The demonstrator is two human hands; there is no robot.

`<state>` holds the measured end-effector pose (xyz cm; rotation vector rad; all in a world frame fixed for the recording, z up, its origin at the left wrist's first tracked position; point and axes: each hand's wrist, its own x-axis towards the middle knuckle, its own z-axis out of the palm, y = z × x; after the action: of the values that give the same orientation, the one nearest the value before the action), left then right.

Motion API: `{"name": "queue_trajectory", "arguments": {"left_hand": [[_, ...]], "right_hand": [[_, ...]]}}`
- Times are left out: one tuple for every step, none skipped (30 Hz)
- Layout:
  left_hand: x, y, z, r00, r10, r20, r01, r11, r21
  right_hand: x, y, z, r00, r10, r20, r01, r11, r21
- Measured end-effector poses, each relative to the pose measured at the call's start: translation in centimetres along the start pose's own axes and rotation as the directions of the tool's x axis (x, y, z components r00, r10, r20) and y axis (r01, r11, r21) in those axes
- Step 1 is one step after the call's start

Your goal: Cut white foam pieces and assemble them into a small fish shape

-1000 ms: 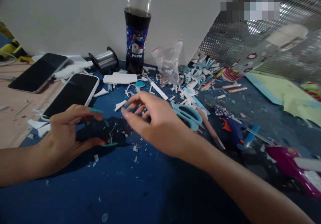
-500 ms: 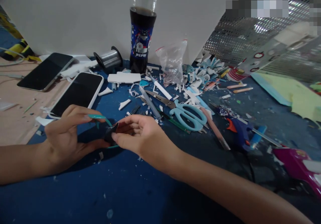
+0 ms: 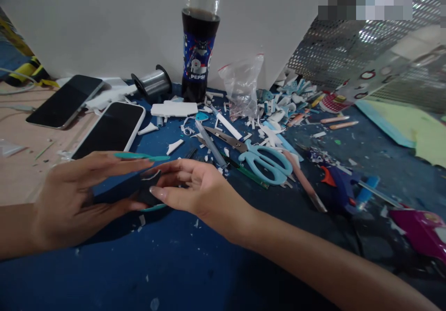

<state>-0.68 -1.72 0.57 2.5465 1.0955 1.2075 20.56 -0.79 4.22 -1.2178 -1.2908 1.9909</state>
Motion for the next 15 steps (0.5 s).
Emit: {"name": "queue_trajectory", "arguments": {"left_hand": [[0.0,0.1,-0.1,1.000,-0.010,0.010,0.010,1.000,0.010],[-0.1,0.1,-0.2,1.000,-0.022,-0.002,0.022,1.000,0.016],[-0.1,0.0,-0.2,0.999,-0.029,-0.029,0.029,0.999,0.025],[-0.2,-0.1,-0.1,0.998,-0.008,-0.068,0.011,0.999,0.031],[-0.2,-0.2,0.0,0.994,0.021,-0.106,-0.017,0.999,0.040],[-0.3,-0.4,0.2,0.990,0.065,-0.126,-0.059,0.997,0.047],[-0.3,-0.5,0.3,0.988,0.098,-0.115,-0.092,0.994,0.059],[-0.4,-0.7,0.5,0.989,0.121,-0.081,-0.116,0.991,0.074],[-0.4,-0.9,0.6,0.991,0.130,-0.032,-0.126,0.988,0.091],[-0.5,-1.0,0.7,0.992,0.122,0.010,-0.123,0.985,0.118],[-0.6,-1.1,0.8,0.992,0.117,0.038,-0.121,0.981,0.154],[-0.6,-1.1,0.8,0.990,0.132,0.053,-0.140,0.972,0.189],[-0.6,-1.1,0.8,0.986,0.155,0.062,-0.165,0.960,0.228],[-0.6,-1.1,0.8,0.980,0.186,0.071,-0.199,0.942,0.269],[-0.5,-1.1,0.7,0.972,0.220,0.088,-0.236,0.921,0.311]], "right_hand": [[0.0,0.0,0.0,1.000,-0.005,-0.003,0.005,1.000,-0.002],[0.0,0.0,0.0,1.000,-0.009,-0.002,0.009,1.000,-0.003],[-0.1,0.1,0.0,1.000,-0.018,0.000,0.018,1.000,-0.006],[-0.1,0.1,0.0,0.999,-0.040,0.004,0.040,0.999,-0.017],[-0.1,0.2,0.0,0.998,-0.070,0.009,0.070,0.997,-0.037],[-0.1,0.2,0.0,0.995,-0.103,0.009,0.104,0.993,-0.062],[-0.1,0.3,0.0,0.992,-0.129,0.005,0.129,0.988,-0.087],[-0.1,0.3,0.0,0.989,-0.145,-0.002,0.144,0.984,-0.102],[-0.1,0.3,0.0,0.989,-0.146,-0.006,0.145,0.984,-0.102],[-0.1,0.3,-0.1,0.992,-0.129,-0.002,0.128,0.988,-0.091],[0.0,0.3,-0.2,0.995,-0.100,0.008,0.100,0.992,-0.072],[0.0,0.4,-0.2,0.997,-0.071,0.025,0.072,0.996,-0.050],[0.0,0.4,-0.3,0.998,-0.045,0.040,0.046,0.998,-0.031],[0.1,0.4,-0.3,0.998,-0.028,0.053,0.029,0.999,-0.019],[0.1,0.4,-0.3,0.998,-0.017,0.063,0.019,1.000,-0.018]]}}
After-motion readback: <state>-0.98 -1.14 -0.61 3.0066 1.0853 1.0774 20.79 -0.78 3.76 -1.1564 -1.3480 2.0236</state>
